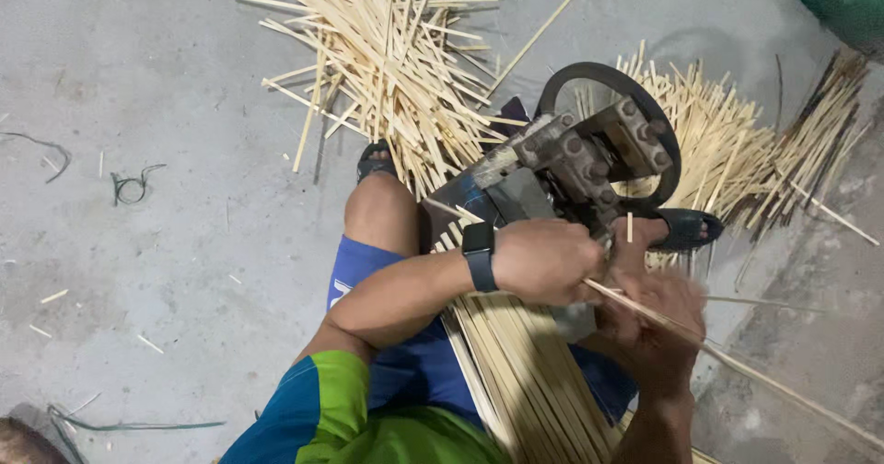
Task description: The person feeds individual bamboo sticks into a motorized machine by hand and pulls them through, then adds them to a large bundle resting on their lap.
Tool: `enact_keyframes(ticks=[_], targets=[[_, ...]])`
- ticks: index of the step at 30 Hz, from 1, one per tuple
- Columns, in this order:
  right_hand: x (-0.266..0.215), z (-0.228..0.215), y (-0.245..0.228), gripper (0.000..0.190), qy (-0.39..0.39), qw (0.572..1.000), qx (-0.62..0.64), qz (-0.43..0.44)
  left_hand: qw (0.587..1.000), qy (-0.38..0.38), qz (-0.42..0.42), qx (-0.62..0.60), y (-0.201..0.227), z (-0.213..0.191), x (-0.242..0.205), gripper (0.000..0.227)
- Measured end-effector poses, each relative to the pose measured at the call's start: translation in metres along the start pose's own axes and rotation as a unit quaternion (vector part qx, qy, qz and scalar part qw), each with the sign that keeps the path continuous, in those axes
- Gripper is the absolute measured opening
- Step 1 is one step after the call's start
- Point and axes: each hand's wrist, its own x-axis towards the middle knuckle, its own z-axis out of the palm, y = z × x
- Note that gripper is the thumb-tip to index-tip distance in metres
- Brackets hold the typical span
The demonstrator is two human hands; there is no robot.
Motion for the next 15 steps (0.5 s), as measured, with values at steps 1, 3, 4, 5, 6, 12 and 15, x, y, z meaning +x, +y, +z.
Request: enact_keyframes(ticks=[1,3,4,5,6,12,15], targets=[[-0.014,0.006,0.012,0.020,-0.015,0.996,0.075,0.045,1.000,-0.006,-0.007,-0.012,0.002,0.000,0.002,0.019],[-0.045,0.013,0.039,0.013,-0.028,0.984,0.141,0.103,0.991,0.038,-0.125,0.028,-0.009,-0.011,-0.005,0.013],[-0.059,0.013,0.050,0.012,-0.064,0.975,0.075,0.198,0.981,0.186,-0.052,0.009,-0.021,-0.022,-0.016,0.011],[-0.073,0.011,0.057,0.011,-0.100,0.952,0.010,0.290,0.944,0.328,0.025,-0.014,-0.033,-0.033,-0.027,0.021],[-0.084,0.007,0.059,0.011,-0.097,0.948,0.002,0.302,0.932,0.358,-0.041,-0.036,-0.043,-0.043,-0.034,0.020],[-0.069,0.031,0.052,0.019,-0.135,0.951,-0.076,0.266,0.816,0.522,-0.133,-0.211,-0.121,-0.078,-0.041,0.035],[-0.040,0.053,0.038,0.016,-0.047,0.964,0.026,0.262,0.786,0.511,-0.159,-0.309,-0.161,-0.063,-0.023,0.043]])
